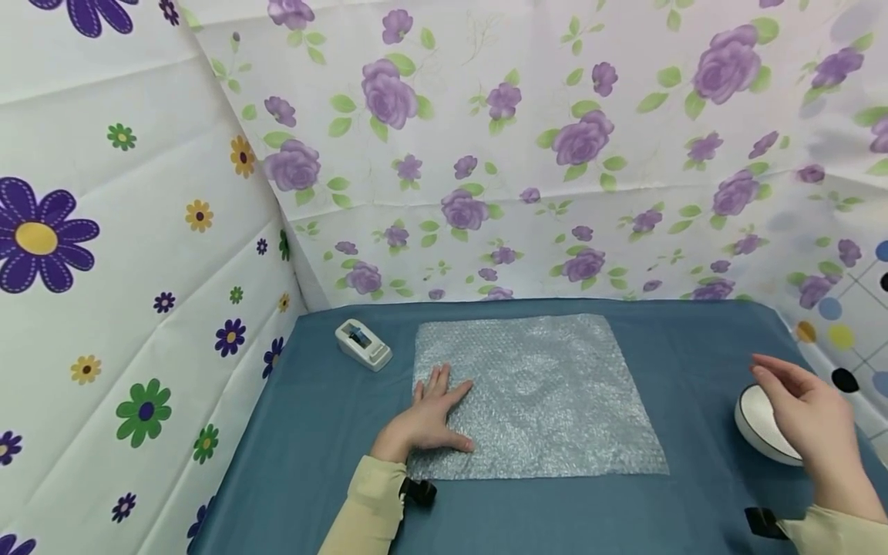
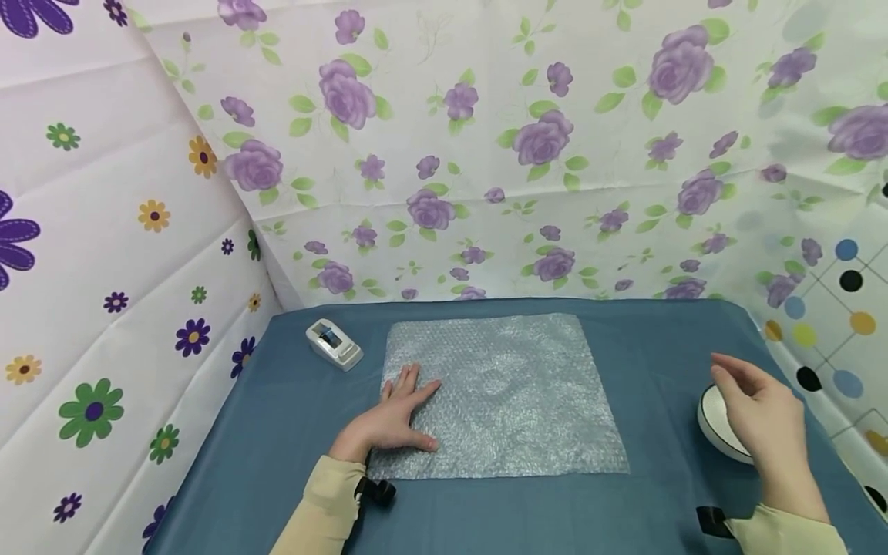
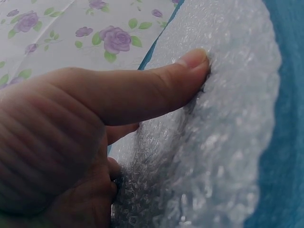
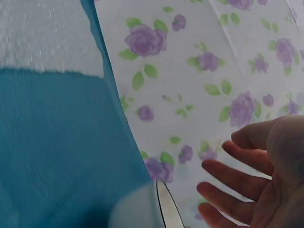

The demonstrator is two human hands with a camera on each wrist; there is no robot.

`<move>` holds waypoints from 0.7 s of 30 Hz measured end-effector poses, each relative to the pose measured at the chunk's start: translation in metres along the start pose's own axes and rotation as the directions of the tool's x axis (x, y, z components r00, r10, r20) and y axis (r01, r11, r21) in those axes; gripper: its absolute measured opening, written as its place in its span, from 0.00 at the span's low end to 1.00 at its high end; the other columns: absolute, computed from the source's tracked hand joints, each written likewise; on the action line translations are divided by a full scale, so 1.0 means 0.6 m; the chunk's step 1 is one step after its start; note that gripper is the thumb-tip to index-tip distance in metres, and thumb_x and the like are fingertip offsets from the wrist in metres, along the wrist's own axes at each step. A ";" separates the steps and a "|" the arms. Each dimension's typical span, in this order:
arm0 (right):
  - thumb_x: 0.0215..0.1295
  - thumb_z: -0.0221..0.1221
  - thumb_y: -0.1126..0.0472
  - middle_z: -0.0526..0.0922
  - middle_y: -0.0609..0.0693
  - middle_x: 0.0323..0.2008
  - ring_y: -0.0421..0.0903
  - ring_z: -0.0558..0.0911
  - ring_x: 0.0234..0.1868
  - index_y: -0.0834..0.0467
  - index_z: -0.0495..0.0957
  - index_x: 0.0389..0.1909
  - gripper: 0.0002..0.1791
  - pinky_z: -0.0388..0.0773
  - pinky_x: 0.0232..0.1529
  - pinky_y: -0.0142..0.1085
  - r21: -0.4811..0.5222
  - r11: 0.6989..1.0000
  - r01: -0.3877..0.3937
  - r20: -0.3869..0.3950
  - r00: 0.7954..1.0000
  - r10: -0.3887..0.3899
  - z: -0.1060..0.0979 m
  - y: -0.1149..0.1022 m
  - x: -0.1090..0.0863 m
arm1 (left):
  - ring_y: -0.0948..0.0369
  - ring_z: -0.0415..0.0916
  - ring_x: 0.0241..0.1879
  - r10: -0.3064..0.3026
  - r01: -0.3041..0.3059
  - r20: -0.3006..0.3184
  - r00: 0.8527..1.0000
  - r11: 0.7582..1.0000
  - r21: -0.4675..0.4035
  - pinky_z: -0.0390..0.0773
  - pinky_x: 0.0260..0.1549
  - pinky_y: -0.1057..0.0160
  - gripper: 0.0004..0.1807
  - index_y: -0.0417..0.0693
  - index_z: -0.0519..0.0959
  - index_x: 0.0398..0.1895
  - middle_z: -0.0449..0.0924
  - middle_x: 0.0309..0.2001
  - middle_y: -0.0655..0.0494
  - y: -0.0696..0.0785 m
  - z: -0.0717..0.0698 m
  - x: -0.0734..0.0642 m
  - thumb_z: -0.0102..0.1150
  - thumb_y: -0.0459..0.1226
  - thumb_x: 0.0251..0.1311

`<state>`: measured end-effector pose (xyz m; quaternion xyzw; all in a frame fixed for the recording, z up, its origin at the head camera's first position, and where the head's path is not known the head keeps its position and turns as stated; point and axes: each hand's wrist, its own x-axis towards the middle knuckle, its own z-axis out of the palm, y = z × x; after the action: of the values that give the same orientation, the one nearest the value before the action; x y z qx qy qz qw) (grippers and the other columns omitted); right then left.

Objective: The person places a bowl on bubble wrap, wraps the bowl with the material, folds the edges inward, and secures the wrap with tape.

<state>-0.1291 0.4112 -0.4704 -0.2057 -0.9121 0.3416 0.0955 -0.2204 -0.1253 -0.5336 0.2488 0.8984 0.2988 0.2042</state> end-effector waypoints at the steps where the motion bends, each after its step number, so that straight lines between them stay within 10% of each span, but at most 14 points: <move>1: 0.88 0.42 0.43 0.69 0.76 0.72 0.80 0.67 0.68 0.65 0.64 0.81 0.36 0.68 0.57 0.74 -0.016 1.000 -0.006 -0.015 1.000 0.005 -0.003 0.005 0.001 | 0.41 0.21 0.84 -0.001 0.001 -0.001 1.000 1.000 -0.002 0.27 0.78 0.33 0.60 0.51 0.57 0.87 0.26 0.86 0.37 0.000 -0.001 -0.001 0.82 0.52 0.56; 15: 0.86 0.40 0.60 0.61 0.79 0.75 0.75 0.59 0.78 0.75 0.60 0.78 0.29 0.57 0.76 0.66 0.074 0.980 -0.186 -0.182 0.963 0.197 -0.008 0.086 -0.001 | 0.39 0.21 0.84 0.021 -0.020 0.014 1.000 0.999 -0.034 0.27 0.78 0.32 0.60 0.50 0.57 0.87 0.26 0.86 0.34 -0.004 0.008 -0.009 0.82 0.52 0.56; 21: 0.86 0.43 0.57 0.53 0.76 0.79 0.74 0.53 0.80 0.70 0.53 0.82 0.33 0.52 0.79 0.65 0.017 0.989 -0.144 -0.199 0.969 0.145 0.034 0.269 0.073 | 0.39 0.21 0.84 0.003 -0.002 0.023 1.000 1.000 -0.024 0.28 0.78 0.32 0.60 0.49 0.57 0.87 0.25 0.86 0.35 0.000 0.007 -0.009 0.82 0.51 0.57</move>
<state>-0.1245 0.5289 -0.5912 -0.3047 -0.8801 0.3264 0.1616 -0.2138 -0.1269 -0.5356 0.2510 0.8920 0.3069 0.2173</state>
